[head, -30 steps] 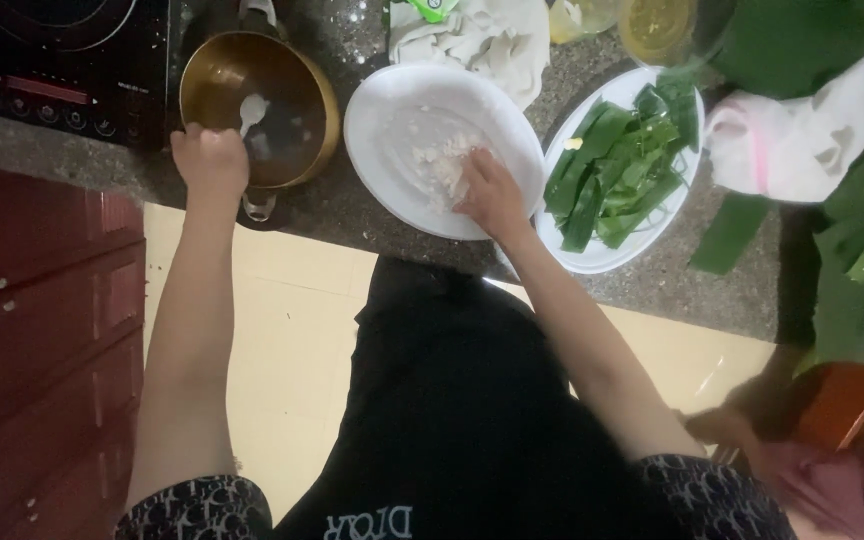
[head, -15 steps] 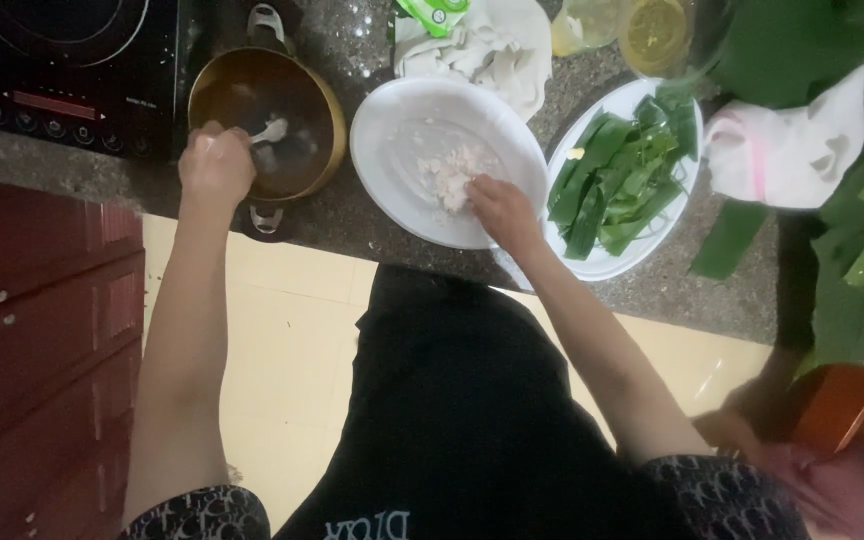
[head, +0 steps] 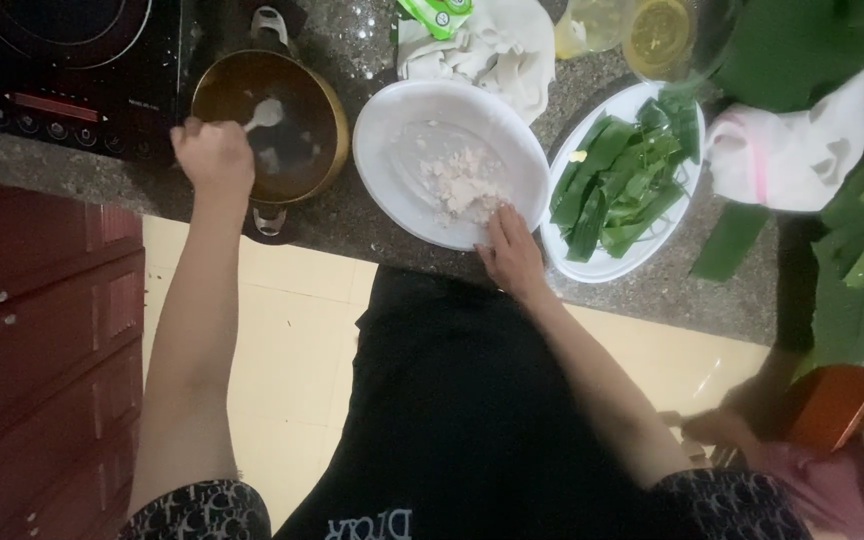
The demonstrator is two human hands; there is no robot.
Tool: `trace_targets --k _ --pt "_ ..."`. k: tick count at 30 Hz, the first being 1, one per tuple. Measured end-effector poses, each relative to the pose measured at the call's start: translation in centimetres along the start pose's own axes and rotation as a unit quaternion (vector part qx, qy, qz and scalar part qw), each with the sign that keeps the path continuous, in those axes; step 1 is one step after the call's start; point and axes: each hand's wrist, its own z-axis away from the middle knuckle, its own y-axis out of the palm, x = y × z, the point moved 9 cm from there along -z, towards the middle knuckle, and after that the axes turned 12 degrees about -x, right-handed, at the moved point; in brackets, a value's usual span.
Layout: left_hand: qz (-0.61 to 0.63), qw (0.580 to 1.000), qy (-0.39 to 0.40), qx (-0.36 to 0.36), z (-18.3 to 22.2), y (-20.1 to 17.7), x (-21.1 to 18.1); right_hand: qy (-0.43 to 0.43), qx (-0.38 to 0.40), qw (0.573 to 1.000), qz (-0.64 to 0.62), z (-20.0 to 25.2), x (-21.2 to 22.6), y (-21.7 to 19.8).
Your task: The person is preparing dough by adding a liquid from a pot using a spoon and then hand-shaping the dough into small individual balls on a kitchen counter.
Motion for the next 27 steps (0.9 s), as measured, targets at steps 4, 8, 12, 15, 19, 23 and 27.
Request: trace_targets --k 4,8,12,15,19,23,27 --pt "0.064 0.985 -0.024 0.159 -0.6 0.9 -2.3 0.029 0.082 0.996 -0.008 -1.4 1.0 -1.3" --pt "0.212 0.922 -0.194 0.261 -1.9 -1.1 -2.1 0.051 0.236 0.97 0.019 -2.5 1.7 -0.9" --pt "0.261 0.911 -0.236 0.214 -0.9 -2.4 -0.7 0.036 0.108 0.994 -0.005 -1.6 0.7 -0.9" --pt "0.223 0.965 -0.091 0.099 -0.3 -5.1 -0.9 -0.048 -0.176 0.983 0.004 -0.3 -0.4 -2.3" --pt "0.152 0.969 -0.082 0.176 -1.5 -8.2 -1.8 0.008 -0.14 0.99 0.025 -0.4 -2.3 -0.1" --pt "0.317 0.897 -0.119 0.284 -2.1 -13.1 -5.5 0.128 -0.017 0.991 -0.035 -0.8 -5.7 5.2" --pt "0.408 0.884 -0.042 0.226 -1.6 -14.1 -12.6 0.189 -0.016 0.981 -0.042 -3.0 -5.8 2.1"
